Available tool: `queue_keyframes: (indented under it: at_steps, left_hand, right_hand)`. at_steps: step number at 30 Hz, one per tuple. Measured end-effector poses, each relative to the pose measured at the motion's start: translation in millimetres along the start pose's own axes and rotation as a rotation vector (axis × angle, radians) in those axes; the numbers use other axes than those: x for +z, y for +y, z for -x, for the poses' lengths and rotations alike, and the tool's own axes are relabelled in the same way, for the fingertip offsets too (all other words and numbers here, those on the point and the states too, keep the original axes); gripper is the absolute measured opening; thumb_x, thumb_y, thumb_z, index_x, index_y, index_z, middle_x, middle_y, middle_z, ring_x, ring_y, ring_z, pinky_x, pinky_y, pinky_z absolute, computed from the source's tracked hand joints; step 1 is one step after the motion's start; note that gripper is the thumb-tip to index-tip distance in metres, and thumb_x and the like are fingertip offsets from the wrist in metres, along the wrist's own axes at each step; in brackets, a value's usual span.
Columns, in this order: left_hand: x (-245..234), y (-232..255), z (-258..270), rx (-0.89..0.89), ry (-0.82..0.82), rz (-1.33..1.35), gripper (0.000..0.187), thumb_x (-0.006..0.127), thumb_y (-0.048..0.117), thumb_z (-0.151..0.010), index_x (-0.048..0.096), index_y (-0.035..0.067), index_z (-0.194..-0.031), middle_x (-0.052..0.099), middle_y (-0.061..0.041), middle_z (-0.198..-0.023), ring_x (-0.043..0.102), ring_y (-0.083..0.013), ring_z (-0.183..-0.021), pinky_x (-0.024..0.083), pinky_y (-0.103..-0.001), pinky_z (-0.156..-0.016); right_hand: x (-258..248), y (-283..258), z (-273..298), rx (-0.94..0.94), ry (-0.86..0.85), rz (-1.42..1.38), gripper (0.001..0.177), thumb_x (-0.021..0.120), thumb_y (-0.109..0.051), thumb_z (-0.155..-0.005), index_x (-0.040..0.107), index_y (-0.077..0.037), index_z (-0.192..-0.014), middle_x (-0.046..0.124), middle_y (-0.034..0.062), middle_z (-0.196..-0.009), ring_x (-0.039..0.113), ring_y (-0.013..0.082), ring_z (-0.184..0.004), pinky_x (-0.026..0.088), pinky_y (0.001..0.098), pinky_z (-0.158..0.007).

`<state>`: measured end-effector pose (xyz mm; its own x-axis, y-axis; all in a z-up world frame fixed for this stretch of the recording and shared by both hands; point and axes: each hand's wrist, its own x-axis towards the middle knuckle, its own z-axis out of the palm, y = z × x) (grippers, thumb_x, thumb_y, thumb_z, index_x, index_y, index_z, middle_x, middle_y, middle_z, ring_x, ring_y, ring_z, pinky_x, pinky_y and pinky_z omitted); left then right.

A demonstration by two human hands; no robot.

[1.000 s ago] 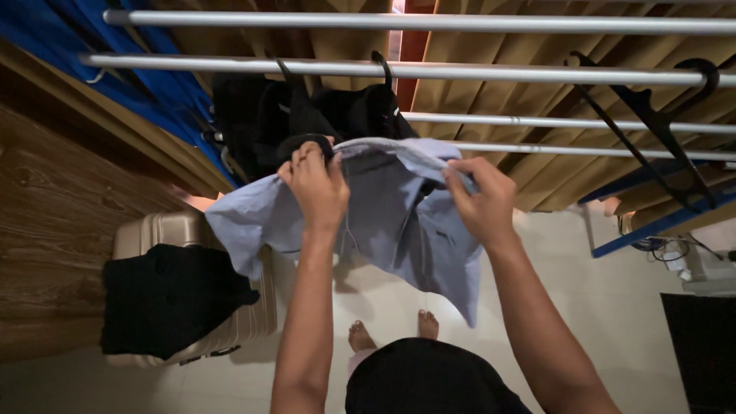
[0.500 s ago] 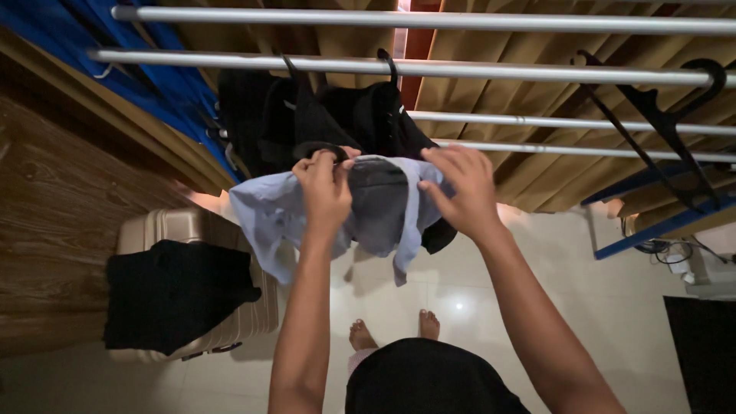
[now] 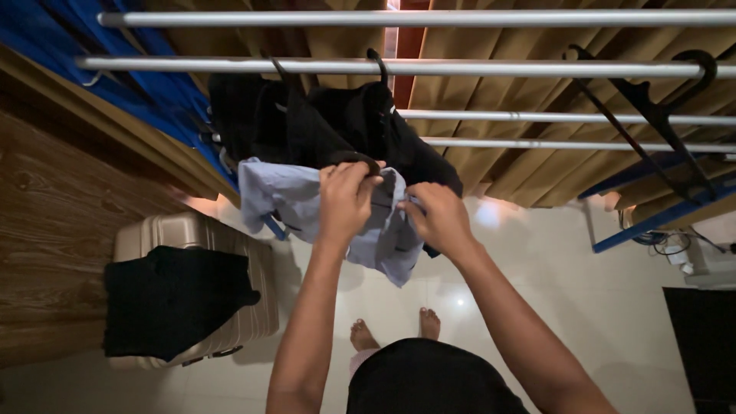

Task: Hanging clothes on a drying rack using hangers

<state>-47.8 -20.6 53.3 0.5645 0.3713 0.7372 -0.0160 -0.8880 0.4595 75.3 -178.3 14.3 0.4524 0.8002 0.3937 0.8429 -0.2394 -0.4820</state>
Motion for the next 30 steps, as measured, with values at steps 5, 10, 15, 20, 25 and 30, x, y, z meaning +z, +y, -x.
queue_keyframes:
  at_steps: [5, 10, 15, 20, 25, 30]
  left_hand:
    - [25, -13, 20, -0.017, -0.102, -0.051, 0.014, 0.073, 0.030, -0.095, 0.068, 0.018, -0.098, 0.072, 0.002, -0.092, 0.069, -0.0230, -0.096, 0.046, -0.038, -0.087]
    - [42, -27, 31, -0.047, -0.264, 0.006, 0.025, 0.076, 0.032, -0.091, 0.069, 0.013, -0.105, 0.071, -0.007, -0.094, 0.069, -0.0334, -0.097, 0.050, -0.044, -0.084]
    - [46, -27, 44, -0.231, -0.544, 0.102, 0.044, 0.062, 0.000, -0.089, 0.060, 0.016, -0.130, 0.069, -0.018, -0.102, 0.068, -0.0425, -0.104, 0.054, -0.048, -0.092]
    - [56, -37, 48, -0.340, -0.488, 0.090, 0.033, 0.065, 0.005, -0.089, 0.068, 0.021, -0.118, 0.073, -0.012, -0.097, 0.073, -0.0366, -0.099, 0.057, -0.044, -0.090]
    - [61, -27, 46, -0.397, -0.491, 0.014, 0.025, 0.066, 0.020, -0.090, 0.071, 0.030, -0.113, 0.076, -0.003, -0.096, 0.074, -0.0282, -0.097, 0.058, -0.042, -0.089]
    - [34, 25, 16, -0.439, -0.803, 0.135, 0.041, 0.066, 0.036, -0.095, 0.064, 0.014, -0.130, 0.074, -0.024, -0.115, 0.067, -0.0470, -0.113, 0.051, -0.058, -0.099]
  right_hand:
    - [-14, 2, 14, 0.248, -0.185, -0.045, 0.029, 0.067, -0.033, -0.097, 0.059, -0.018, -0.119, 0.075, 0.0126, -0.101, 0.073, 0.0404, -0.096, 0.055, 0.0574, -0.084]
    - [-22, 17, 20, 0.348, -0.241, -0.020, 0.026, 0.068, -0.034, -0.095, 0.059, -0.021, -0.115, 0.075, 0.0115, -0.105, 0.072, 0.0408, -0.102, 0.054, 0.0571, -0.088]
    - [-38, 23, 24, 0.489, -0.348, 0.041, 0.030, 0.070, -0.045, -0.090, 0.060, -0.026, -0.111, 0.077, 0.0099, -0.111, 0.069, 0.0407, -0.112, 0.051, 0.0550, -0.097]
    - [-69, 12, 18, 0.463, -0.399, 0.019, 0.032, 0.070, -0.042, -0.088, 0.062, -0.025, -0.114, 0.076, 0.0142, -0.115, 0.067, 0.0427, -0.116, 0.048, 0.0562, -0.102]
    - [-82, 27, 19, 0.470, -0.436, 0.032, 0.036, 0.070, -0.044, -0.087, 0.065, -0.031, -0.120, 0.077, 0.0095, -0.117, 0.067, 0.0397, -0.119, 0.049, 0.0559, -0.103]
    - [-100, 47, 28, 0.566, -0.414, 0.025, 0.033, 0.069, -0.048, -0.085, 0.074, -0.030, -0.112, 0.079, 0.0060, -0.115, 0.067, 0.0381, -0.121, 0.049, 0.0546, -0.105]
